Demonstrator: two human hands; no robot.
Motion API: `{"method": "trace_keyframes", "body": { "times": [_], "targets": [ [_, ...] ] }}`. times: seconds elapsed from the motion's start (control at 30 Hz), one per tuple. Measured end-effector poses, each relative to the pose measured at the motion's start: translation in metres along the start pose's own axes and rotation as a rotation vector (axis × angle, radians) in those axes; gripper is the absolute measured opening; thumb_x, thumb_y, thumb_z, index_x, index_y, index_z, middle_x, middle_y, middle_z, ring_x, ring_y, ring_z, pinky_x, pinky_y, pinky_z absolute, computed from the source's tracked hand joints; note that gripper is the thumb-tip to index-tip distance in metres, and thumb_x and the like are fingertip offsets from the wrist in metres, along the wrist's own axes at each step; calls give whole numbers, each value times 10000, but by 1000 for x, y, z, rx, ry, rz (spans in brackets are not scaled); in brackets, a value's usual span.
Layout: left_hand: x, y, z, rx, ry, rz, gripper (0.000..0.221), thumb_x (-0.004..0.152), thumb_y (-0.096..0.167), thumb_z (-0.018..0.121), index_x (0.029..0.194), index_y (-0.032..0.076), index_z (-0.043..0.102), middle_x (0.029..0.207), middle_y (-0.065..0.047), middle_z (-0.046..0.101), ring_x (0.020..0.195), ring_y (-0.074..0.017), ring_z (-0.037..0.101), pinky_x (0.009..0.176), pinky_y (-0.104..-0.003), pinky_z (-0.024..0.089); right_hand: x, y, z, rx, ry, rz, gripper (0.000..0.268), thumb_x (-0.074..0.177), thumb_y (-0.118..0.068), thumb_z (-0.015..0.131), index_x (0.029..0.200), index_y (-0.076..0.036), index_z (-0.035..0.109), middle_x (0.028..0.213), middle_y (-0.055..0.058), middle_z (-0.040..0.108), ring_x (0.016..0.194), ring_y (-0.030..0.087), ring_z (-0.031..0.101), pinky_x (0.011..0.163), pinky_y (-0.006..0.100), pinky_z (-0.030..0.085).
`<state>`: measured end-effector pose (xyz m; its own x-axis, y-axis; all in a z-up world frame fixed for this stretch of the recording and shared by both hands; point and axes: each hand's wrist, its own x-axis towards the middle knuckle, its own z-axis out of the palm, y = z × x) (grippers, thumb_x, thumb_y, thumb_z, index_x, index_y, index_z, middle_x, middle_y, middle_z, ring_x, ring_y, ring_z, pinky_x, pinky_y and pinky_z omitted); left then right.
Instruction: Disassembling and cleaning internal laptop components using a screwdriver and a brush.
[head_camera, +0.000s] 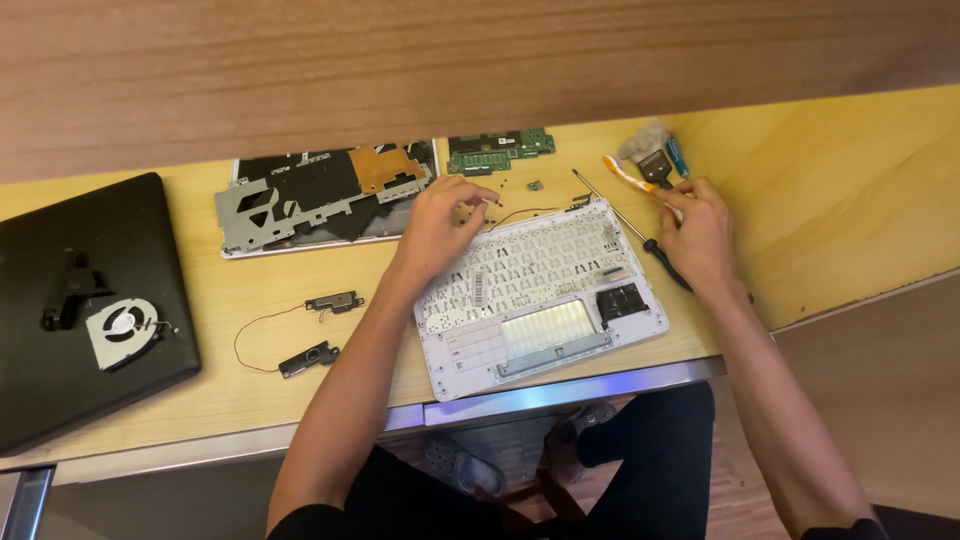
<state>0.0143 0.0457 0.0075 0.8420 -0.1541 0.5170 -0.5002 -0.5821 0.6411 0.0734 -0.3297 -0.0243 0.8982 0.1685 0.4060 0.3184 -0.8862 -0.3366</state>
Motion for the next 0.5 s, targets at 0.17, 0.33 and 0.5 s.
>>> {"method": "trace_keyframes", "body": {
  "times": [0.17,0.33,0.5],
  "targets": [
    [2,0,-11,94,61,-31,187,928,58,684,1019,183,789,779,-21,674,839,-203,664,843,-347,514,10,8,10,63,153,-132,312,906,42,700,1176,-70,808,1111,152,656,1068,382,661,948,461,539],
    [0,-15,-9,178,115,-38,157,900,101,708,1001,198,778,727,-28,662,790,-228,670,790,-378,509,4,7,-5,40,444,-359,270,888,94,694,1073,-69,805,1015,69,602,997,293,647,873,365,544],
    [2,-13,-5,133,173,-48,186,925,48,669,1007,165,788,691,-34,663,749,-221,664,780,-345,480,-9,23,0,177,420,-384,180,896,116,674,952,-41,743,907,86,574,915,353,645,852,402,526]
  ]
}}
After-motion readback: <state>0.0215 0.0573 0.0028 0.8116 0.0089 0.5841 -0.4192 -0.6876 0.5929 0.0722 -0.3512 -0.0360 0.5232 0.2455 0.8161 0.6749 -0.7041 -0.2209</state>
